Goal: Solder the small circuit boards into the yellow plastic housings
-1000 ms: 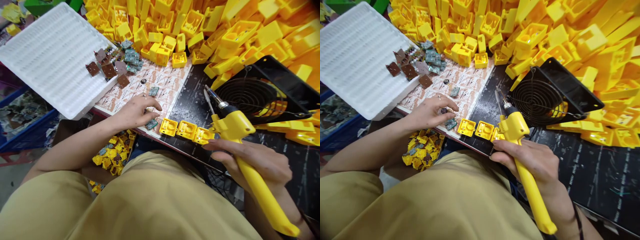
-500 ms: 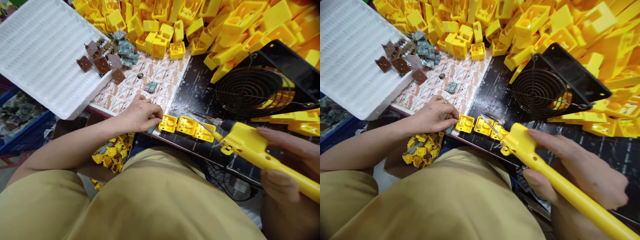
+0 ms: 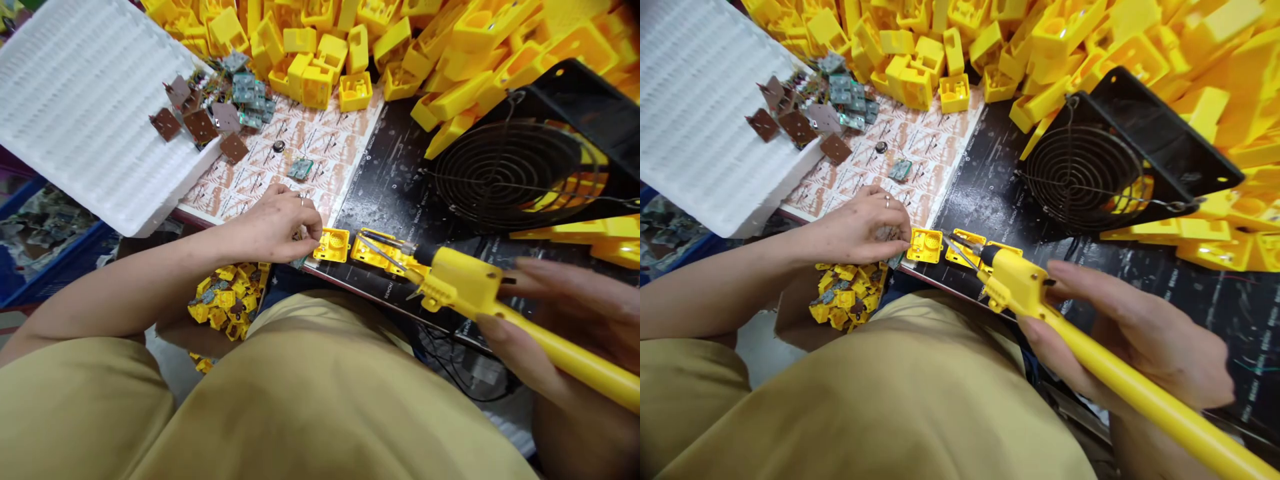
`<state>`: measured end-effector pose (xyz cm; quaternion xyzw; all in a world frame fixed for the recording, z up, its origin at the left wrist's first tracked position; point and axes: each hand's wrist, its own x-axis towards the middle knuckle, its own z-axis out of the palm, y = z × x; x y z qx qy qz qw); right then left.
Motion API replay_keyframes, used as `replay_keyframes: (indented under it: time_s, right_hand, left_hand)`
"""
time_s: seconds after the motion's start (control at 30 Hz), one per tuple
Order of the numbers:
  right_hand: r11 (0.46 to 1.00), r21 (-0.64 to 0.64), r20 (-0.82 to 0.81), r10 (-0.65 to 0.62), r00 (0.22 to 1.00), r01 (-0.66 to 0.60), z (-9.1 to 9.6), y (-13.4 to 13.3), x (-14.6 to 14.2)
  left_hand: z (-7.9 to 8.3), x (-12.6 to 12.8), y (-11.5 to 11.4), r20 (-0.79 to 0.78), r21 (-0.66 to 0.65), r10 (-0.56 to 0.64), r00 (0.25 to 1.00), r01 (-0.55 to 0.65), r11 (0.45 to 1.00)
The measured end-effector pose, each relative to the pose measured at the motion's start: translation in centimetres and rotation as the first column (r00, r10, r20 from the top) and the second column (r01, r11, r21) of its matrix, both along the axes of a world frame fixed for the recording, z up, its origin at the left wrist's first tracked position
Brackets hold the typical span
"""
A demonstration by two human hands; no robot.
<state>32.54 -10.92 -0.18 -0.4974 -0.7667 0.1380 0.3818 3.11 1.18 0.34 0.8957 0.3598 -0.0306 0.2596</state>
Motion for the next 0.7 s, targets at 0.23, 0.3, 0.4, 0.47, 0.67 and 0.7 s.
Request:
replay_keyframes:
  time_s: [0.23, 0.3, 0.4, 0.47, 0.67, 0.7]
  right_hand:
    - [0.953, -0.016, 0.100, 0.302, 0.948, -0.302, 0.7, 1.5, -1.4]
    - [0.952, -0.051, 0.081, 0.304, 0.949, -0.301, 0.6, 1.4, -1.7]
    - [0.948, -0.052, 0.119, 0.319, 0.940, -0.315, 0.4, 1.2, -1.7]
    - [0.947, -0.030, 0.146, 0.322, 0.935, -0.321, 0.5, 1.3, -1.7]
    - [0.916, 0.072, 0.145, 0.382, 0.913, -0.394, 1.2, 2.1, -2.6]
    - [0.908, 0.096, 0.153, 0.392, 0.907, -0.408, 1.2, 2.2, -2.6]
  left_hand:
    - [0.2, 0.8, -0.4, -0.119, 0.017, -0.037, 0.992, 0.040, 0.999]
    - [0.5, 1.4, -0.4, -0.185, 0.040, -0.058, 0.981, 0.066, 0.997]
    - [1.1, 2.0, -0.2, -0.276, 0.031, -0.084, 0.958, 0.096, 0.995]
    - [1.4, 2.4, -0.1, -0.322, 0.031, -0.101, 0.941, 0.118, 0.993]
    - [2.0, 3.5, 0.0, -0.425, 0.081, -0.133, 0.895, 0.184, 0.980]
    - [2.1, 3.6, -0.1, -0.446, 0.089, -0.139, 0.884, 0.198, 0.976]
